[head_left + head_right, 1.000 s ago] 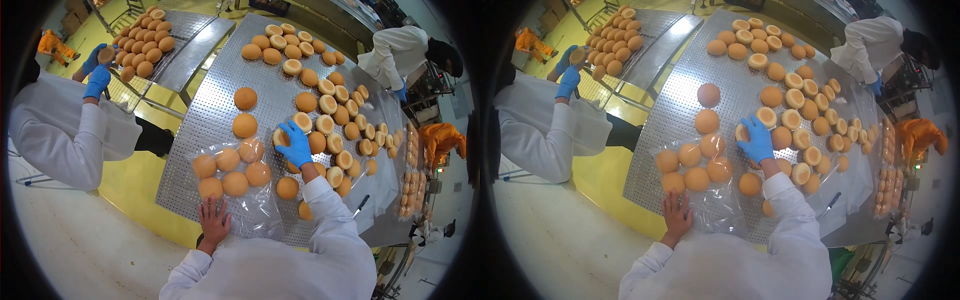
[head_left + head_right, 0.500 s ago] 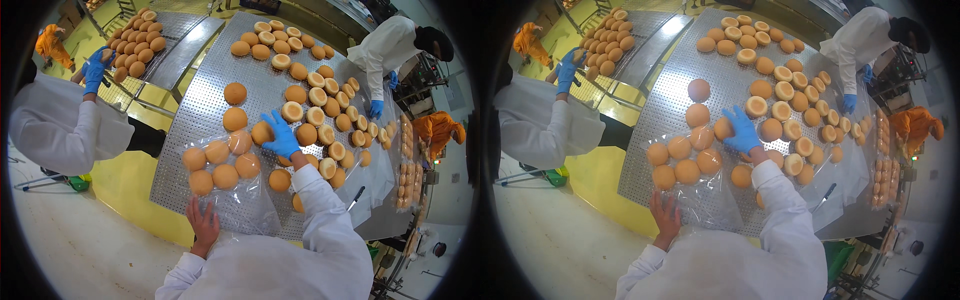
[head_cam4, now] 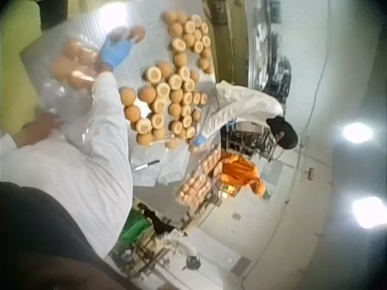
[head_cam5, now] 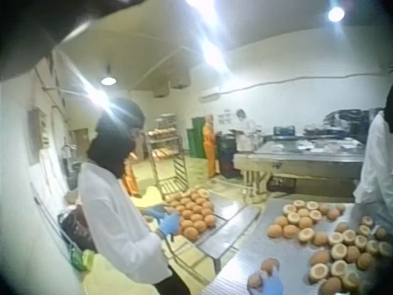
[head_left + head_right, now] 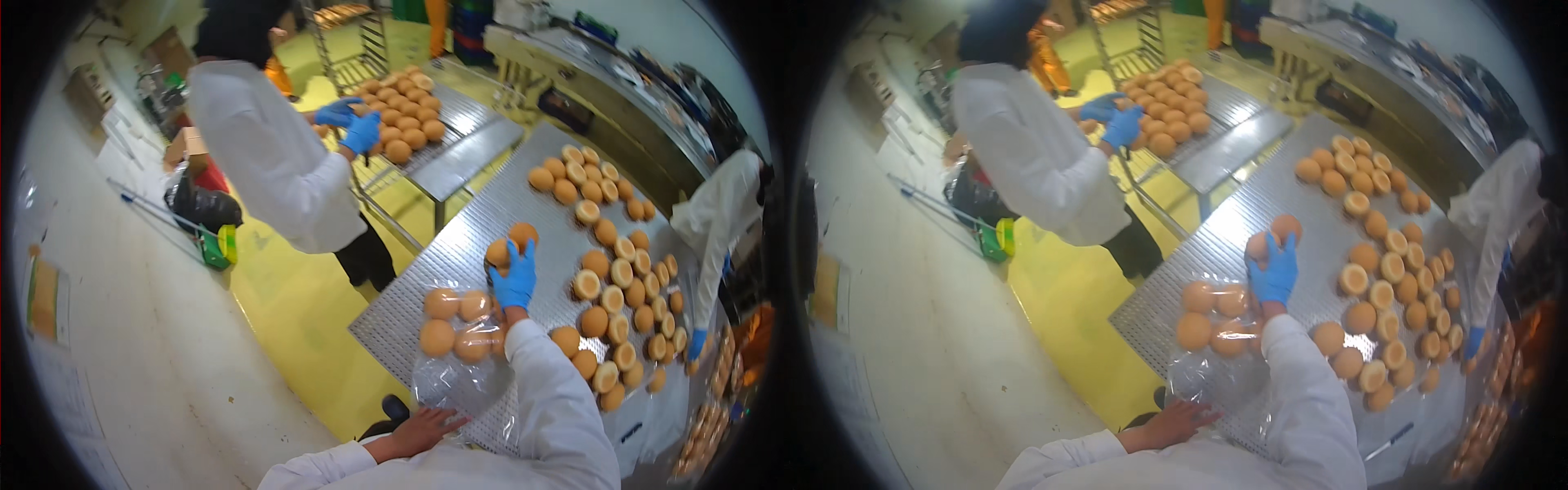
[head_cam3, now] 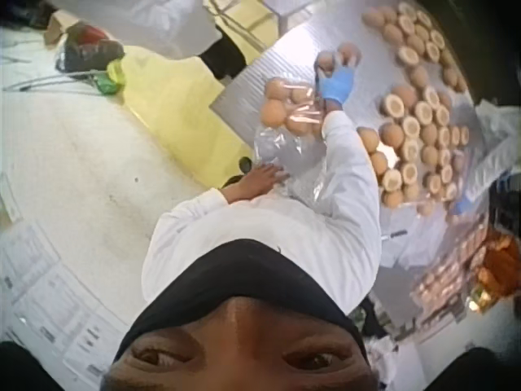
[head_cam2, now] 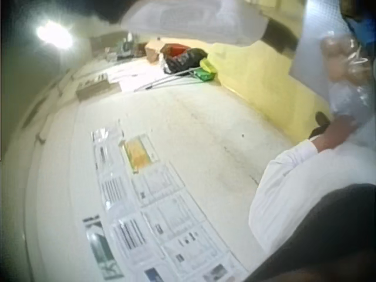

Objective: The person places round baked buns into clear plastic bags on a perforated metal table. They arrange the buns in rows within the bags and then fold the top of the bags to close them. The person repeats this process for multiple bags throughout the video.

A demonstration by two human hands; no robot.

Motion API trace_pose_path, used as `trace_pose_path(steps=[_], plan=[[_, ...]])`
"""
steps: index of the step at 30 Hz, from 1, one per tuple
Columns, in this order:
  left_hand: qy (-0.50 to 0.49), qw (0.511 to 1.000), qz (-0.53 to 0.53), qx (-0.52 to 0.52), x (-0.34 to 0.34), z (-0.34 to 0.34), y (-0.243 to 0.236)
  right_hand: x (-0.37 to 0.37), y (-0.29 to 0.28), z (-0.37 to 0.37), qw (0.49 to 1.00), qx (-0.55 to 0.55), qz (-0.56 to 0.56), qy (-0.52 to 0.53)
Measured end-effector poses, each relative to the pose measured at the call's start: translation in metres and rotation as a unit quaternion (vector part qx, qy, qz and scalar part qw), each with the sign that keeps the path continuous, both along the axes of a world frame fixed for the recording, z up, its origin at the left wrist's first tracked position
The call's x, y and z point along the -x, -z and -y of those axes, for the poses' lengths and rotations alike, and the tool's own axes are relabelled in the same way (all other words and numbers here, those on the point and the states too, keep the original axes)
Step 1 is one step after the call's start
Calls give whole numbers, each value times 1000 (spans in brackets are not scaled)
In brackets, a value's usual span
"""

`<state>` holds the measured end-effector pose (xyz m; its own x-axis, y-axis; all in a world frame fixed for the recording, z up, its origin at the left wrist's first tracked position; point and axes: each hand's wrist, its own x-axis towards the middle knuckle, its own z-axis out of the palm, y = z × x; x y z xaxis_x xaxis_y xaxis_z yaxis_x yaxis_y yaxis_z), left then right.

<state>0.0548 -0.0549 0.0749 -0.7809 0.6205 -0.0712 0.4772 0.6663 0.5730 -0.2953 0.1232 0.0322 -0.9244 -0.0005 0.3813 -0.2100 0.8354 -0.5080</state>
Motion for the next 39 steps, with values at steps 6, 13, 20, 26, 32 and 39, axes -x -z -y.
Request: trace_pose_path(steps=[6, 13, 20, 26, 32, 39], plan=[[30, 998, 5, -63, -17, 9, 49, 4, -28, 5, 986, -64, 142, 60], [-64, 990, -41, -119, -29, 8, 41, 32, -8, 34, 992, 115, 1, 55], [-43, 984, -62, -161, -32, 11, 43, 53, 11, 66, 997, -15, -45, -53], [-61, 981, -157, -96, -39, 6, 44, 40, 1, 68, 999, -16, -23, 21], [-54, 984, -159, -67, -34, 6, 55, 57, -5, 64, 993, 25, 32, 110], [12, 986, -150, -76, -30, 18, 74, 77, 2, 61, 984, 33, 6, 178]])
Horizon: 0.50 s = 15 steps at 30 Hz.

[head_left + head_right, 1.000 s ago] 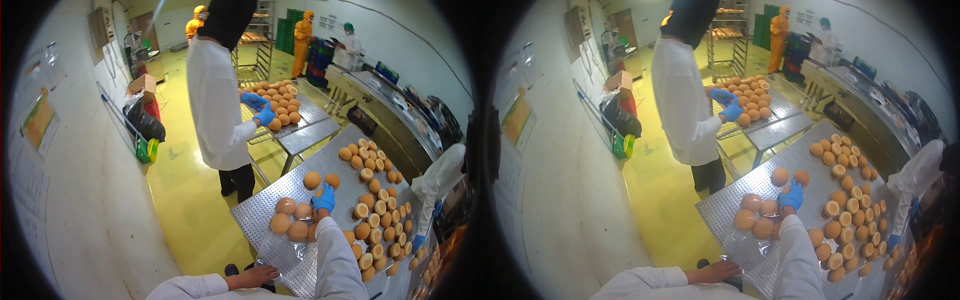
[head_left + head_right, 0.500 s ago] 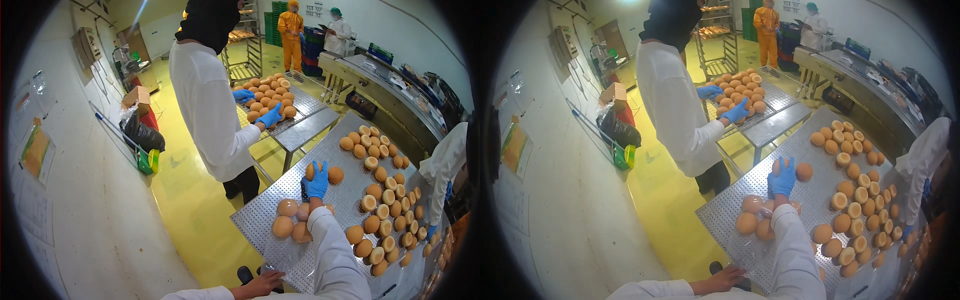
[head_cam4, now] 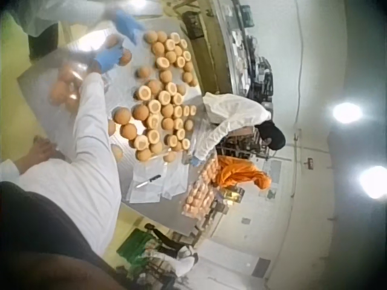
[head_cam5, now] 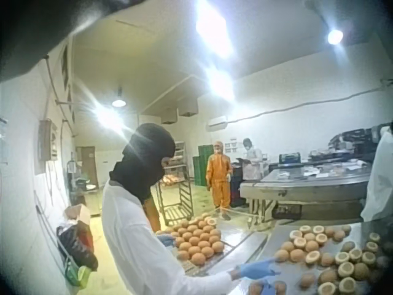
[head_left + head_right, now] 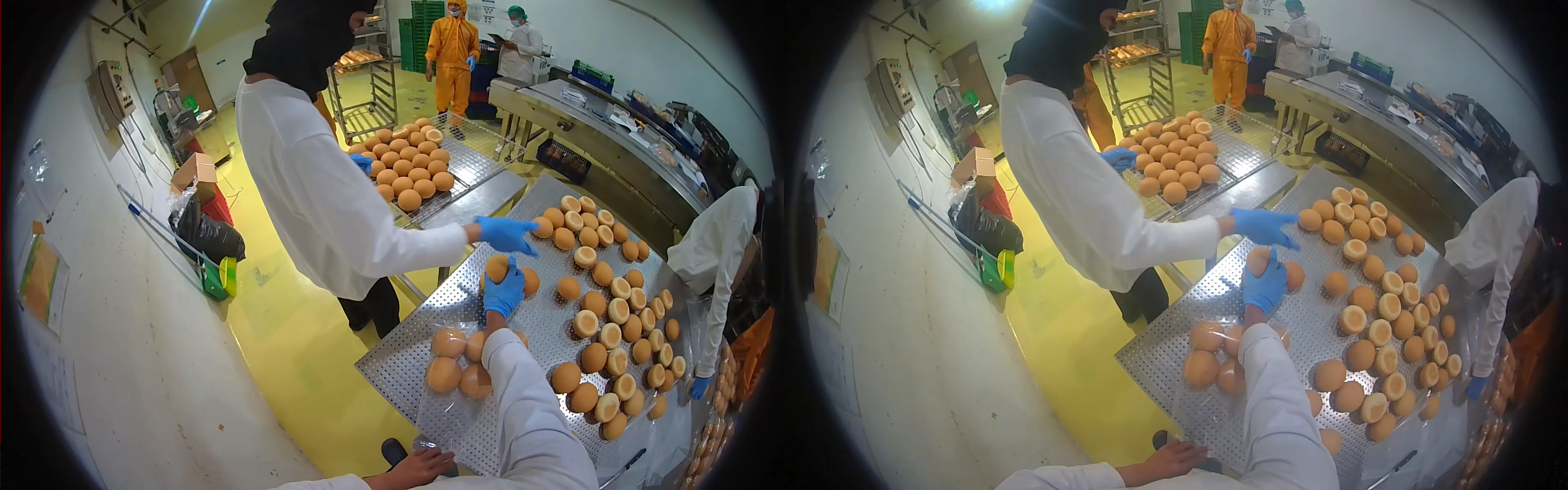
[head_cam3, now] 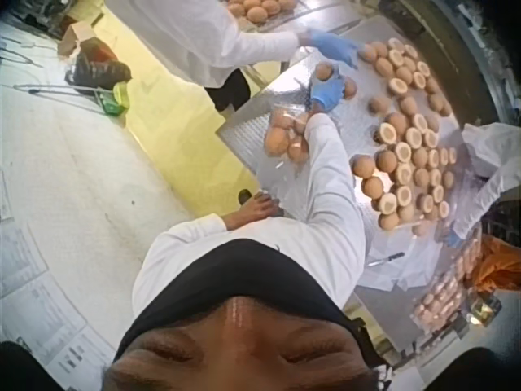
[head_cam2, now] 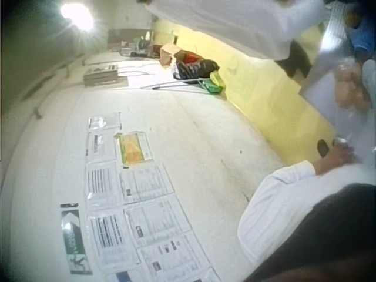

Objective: The person places round baked buns into clear plastic bags on a perforated metal table. They arrange the buns in rows within the bags and then fold the top of the bags to close them. The person repeats this process for multiple bags throughout the video.

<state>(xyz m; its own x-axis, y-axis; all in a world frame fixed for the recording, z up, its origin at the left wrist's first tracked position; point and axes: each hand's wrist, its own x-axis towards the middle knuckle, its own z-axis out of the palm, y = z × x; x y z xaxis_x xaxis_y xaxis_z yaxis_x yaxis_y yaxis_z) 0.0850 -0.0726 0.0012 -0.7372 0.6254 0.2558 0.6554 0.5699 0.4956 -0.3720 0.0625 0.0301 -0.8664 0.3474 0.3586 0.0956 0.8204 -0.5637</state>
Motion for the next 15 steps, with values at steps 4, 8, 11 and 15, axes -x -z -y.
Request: trace_pose_path(steps=[4, 8, 11, 15], plan=[[-7, 1000, 18, -6, -4, 4, -11, 0, -4, 15, 997, -23, 28, -63], [-12, 1000, 14, -14, 0, 2, -21, 2, 12, 12, 995, -38, 14, -95], [-11, 1000, -10, 9, -7, 5, -18, -8, 3, 18, 995, -2, 44, -86], [51, 997, 44, 46, 7, 13, -35, -4, 32, -58, 974, 223, -37, -29]])
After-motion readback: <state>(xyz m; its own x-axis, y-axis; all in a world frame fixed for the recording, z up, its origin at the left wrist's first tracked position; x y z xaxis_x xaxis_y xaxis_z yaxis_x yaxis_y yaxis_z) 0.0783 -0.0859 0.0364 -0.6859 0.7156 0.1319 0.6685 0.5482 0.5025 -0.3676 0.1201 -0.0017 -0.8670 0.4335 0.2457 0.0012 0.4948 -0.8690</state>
